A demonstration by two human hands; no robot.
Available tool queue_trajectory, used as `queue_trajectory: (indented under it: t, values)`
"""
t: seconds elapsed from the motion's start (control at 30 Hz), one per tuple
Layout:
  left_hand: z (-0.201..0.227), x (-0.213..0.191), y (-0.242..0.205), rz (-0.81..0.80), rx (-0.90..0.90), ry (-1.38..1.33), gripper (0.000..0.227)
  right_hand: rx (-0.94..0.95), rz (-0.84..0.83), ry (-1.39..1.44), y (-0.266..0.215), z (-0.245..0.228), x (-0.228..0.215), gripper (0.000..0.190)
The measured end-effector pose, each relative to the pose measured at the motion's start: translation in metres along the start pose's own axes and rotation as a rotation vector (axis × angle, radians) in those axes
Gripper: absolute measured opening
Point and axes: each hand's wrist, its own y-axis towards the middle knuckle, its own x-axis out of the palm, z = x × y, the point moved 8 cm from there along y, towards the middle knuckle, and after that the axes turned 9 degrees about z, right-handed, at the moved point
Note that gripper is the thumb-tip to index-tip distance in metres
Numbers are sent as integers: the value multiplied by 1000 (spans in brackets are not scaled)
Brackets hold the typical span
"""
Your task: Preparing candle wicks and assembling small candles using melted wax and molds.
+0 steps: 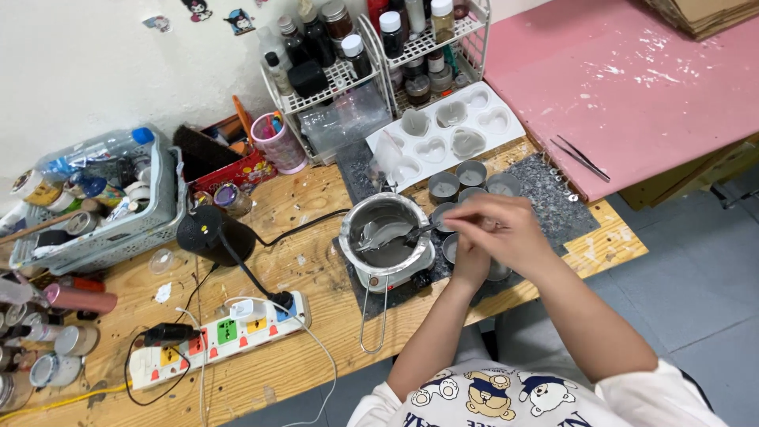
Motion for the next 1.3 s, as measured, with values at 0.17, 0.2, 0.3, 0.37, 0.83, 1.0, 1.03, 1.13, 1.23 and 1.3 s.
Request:
queue_trajectory:
  t: [0.17,0.2,0.3,0.37,0.83,1.0,1.03,1.13,1.23,1.3]
  values:
    - [42,0,-3,-18,185,325,46,-172,-219,-17,30,-26,58,14]
    - [38,-2,-2,-11,149,283,44,-198,-279,-46,34,-25,68,15]
    - [22,-7,-2,1,40,149,38,-210,-413,-83,37,-22,88,16]
    - [14,-6,-2,5,-16,79,35,-223,-478,-106,39,-23,96,15]
    - [14,6,1,1,-185,-314,23,-205,-240,-292,44,-37,21,20]
    - [15,8,-3,43,-164,-368,19,90,96,-231,7,7,-50,15]
    - [17,9,-4,39,-170,-369,19,95,100,-235,-2,13,-53,15]
    - [26,9,-5,21,-140,-357,20,111,86,-252,-26,29,-58,18]
    - [35,9,-6,3,-102,-284,20,99,31,-255,-37,34,-56,24]
    - [39,11,-5,-40,-60,-238,19,89,14,-253,-41,37,-56,27]
